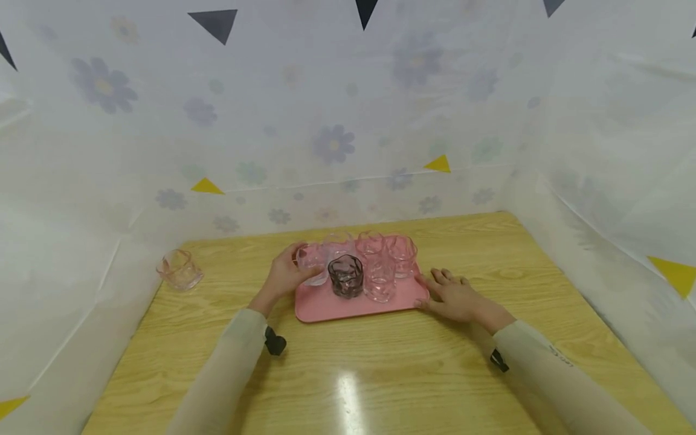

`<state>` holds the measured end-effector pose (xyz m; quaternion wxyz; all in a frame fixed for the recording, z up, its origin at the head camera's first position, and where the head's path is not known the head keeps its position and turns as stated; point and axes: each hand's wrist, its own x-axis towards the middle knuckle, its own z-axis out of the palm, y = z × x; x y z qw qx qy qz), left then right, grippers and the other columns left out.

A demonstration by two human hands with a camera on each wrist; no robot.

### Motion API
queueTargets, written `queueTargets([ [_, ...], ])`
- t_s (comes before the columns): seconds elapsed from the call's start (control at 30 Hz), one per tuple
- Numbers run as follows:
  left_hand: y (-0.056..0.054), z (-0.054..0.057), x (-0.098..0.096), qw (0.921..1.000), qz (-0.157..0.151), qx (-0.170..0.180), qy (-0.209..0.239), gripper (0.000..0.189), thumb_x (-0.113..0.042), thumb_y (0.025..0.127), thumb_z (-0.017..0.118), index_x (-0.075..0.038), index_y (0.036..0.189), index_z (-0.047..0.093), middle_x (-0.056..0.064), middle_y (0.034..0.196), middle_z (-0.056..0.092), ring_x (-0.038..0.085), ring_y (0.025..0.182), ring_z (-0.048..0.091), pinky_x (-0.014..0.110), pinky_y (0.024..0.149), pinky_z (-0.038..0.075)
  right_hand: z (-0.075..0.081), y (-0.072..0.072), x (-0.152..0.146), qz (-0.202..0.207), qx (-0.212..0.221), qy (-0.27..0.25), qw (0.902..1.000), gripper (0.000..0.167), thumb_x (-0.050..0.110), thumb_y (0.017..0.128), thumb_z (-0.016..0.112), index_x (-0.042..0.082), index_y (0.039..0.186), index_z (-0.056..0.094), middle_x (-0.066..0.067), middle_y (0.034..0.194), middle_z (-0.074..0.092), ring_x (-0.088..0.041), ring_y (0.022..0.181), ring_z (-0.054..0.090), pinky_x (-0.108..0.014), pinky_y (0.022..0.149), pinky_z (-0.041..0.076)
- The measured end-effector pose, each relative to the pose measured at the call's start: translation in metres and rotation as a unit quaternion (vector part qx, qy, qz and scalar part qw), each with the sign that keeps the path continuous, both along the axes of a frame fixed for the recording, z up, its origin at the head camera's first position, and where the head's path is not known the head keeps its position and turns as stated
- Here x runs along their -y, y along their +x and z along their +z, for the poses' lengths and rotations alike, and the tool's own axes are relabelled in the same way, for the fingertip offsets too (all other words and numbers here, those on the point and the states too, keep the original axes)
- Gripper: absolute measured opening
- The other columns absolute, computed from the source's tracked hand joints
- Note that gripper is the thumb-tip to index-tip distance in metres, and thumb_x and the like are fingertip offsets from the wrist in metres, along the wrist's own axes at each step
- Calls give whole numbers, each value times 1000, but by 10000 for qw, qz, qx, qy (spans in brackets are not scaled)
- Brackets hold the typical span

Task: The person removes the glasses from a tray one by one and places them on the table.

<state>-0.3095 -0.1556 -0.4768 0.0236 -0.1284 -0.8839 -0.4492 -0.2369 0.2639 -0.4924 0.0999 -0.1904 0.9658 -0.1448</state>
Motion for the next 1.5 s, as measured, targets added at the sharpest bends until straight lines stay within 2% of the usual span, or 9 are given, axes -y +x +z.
queueTargets([
  [0.33,3,2,0,9997,190,38,158,77,-31,86,89,-3,148,54,19,136,63,32,109,58,38,86,51,-1,1,1,26,23,-40,10000,81,67,105,46,17,168,30,-35,169,22,-58,156,18,-83,117,18],
  [0.43,3,4,2,9995,237,43,202,72,-34,87,89,-5,145,57,17,132,63,29,101,56,37,82,49,0,1,0,46,5,-48,10000,81,66,105,46,16,168,30,-35,169,22,-59,156,18,-84,116,18],
  [0.6,2,11,10,9993,274,-146,199,70,-39,87,88,-4,140,59,17,123,63,24,89,51,36,74,46,0,2,0,4,58,-71,10000,82,66,105,47,17,168,28,-35,169,20,-58,157,16,-84,116,16],
  [0.77,4,19,23,9988,443,-160,142,74,-43,87,88,-7,144,57,17,126,62,23,91,50,35,74,46,1,2,0,1,67,-51,10000,82,66,105,47,17,169,27,-35,169,20,-58,157,15,-84,116,16],
  [0.97,7,24,45,9977,643,-155,151,78,-45,88,86,-7,149,54,18,132,61,25,100,51,39,83,46,3,3,1,6,40,-93,9999,81,64,106,48,16,168,28,-35,169,21,-59,156,16,-84,116,17],
  [1.1,8,24,61,9965,793,-262,69,77,-45,90,84,-6,148,54,18,129,60,22,90,49,37,83,45,5,4,1,0,51,-88,9999,81,63,106,48,16,168,28,-35,169,21,-59,156,16,-84,116,17],
  [1.33,13,21,88,9919,1240,-270,13,73,-48,90,83,-7,144,56,18,123,59,13,66,41,31,71,43,5,3,1,34,27,-52,10000,80,63,106,48,16,168,29,-35,169,22,-59,156,18,-84,116,17],
  [1.5,19,18,108,9880,1529,-229,17,78,-50,91,81,-5,148,53,16,124,57,7,62,40,27,63,42,4,3,1,38,36,-58,10000,81,64,106,48,16,168,28,-35,169,22,-59,156,17,-84,116,17],
])
